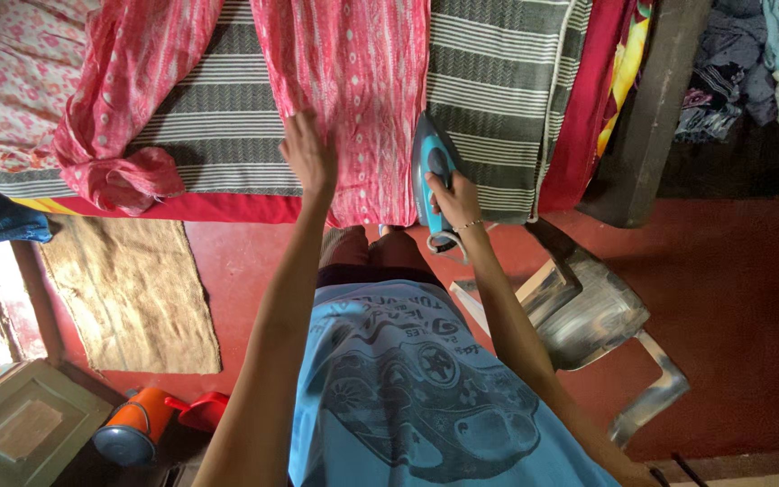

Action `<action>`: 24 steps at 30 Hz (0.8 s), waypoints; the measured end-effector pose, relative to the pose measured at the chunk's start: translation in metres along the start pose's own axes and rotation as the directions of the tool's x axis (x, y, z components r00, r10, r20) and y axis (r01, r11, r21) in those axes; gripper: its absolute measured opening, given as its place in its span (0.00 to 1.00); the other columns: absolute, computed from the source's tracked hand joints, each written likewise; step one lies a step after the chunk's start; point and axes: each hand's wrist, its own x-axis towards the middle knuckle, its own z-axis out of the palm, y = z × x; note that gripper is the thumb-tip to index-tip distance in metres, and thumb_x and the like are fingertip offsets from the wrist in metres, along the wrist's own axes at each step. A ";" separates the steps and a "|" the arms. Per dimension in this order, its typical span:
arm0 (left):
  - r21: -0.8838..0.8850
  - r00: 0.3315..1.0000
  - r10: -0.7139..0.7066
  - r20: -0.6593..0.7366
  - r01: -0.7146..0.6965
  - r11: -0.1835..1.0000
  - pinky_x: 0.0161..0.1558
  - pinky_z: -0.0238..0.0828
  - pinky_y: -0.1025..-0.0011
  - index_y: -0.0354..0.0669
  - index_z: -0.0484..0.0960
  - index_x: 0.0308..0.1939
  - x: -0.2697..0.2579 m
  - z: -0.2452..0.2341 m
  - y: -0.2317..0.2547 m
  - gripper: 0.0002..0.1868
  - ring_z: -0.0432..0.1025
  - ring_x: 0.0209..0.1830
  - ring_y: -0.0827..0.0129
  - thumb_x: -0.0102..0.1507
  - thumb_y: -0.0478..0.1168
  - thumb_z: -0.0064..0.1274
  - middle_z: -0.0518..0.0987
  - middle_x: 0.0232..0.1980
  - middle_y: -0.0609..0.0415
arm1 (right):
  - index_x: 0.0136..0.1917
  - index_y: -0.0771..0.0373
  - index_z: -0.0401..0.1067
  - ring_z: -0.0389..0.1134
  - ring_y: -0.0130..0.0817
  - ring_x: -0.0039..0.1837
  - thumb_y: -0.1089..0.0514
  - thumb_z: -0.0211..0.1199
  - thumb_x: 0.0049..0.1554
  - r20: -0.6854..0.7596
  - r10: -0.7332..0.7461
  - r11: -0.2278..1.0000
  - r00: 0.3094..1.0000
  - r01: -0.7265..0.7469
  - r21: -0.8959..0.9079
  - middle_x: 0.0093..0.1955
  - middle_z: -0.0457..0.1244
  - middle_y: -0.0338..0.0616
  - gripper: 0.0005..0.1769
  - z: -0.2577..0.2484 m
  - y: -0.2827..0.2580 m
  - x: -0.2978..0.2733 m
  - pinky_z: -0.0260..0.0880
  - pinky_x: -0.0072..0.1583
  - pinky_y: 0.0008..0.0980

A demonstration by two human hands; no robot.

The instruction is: The person irons a pink patterned garment laid on a striped mat. They repeatedly smooth the fabric with one hand and move a blue iron over it with the other, adjusting the cloth between passes.

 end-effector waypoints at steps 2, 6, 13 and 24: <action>0.010 0.997 -0.083 -0.003 0.083 0.996 0.44 0.60 0.58 0.41 0.69 0.47 -0.006 -0.011 -0.007 0.18 0.69 0.43 0.60 0.56 0.39 0.56 0.72 0.43 0.50 | 0.37 0.68 0.68 0.64 0.28 0.26 0.48 0.62 0.56 0.016 0.034 0.999 0.999 -0.034 -0.020 0.25 0.62 0.42 0.20 0.004 -0.001 0.007 0.64 0.29 0.31; -0.115 0.990 -0.129 0.062 0.136 0.984 0.40 0.63 0.53 0.38 0.66 0.44 -0.018 -0.017 -0.025 0.14 0.68 0.41 0.48 0.60 0.39 0.53 0.69 0.42 0.43 | 0.35 0.68 0.68 0.65 0.30 0.25 0.45 0.60 0.55 0.031 0.049 0.992 0.998 -0.045 -0.115 0.24 0.63 0.43 0.22 0.008 -0.002 0.020 0.64 0.29 0.31; -0.119 0.990 -0.107 0.095 0.118 0.986 0.35 0.65 0.52 0.38 0.66 0.41 -0.015 -0.021 -0.037 0.05 0.69 0.37 0.45 0.63 0.34 0.45 0.69 0.41 0.40 | 0.31 0.68 0.68 0.64 0.31 0.23 0.41 0.59 0.56 0.038 -0.011 0.990 0.999 0.017 -0.143 0.21 0.62 0.44 0.27 0.009 -0.002 0.085 0.62 0.27 0.32; -0.166 0.985 -0.090 0.146 0.115 0.979 0.37 0.64 0.51 0.35 0.64 0.41 -0.016 -0.031 -0.038 0.08 0.68 0.39 0.44 0.66 0.37 0.42 0.70 0.39 0.39 | 0.27 0.65 0.68 0.65 0.33 0.23 0.36 0.55 0.56 0.047 -0.030 0.957 0.998 0.042 -0.288 0.19 0.61 0.43 0.32 0.015 -0.011 0.100 0.65 0.30 0.32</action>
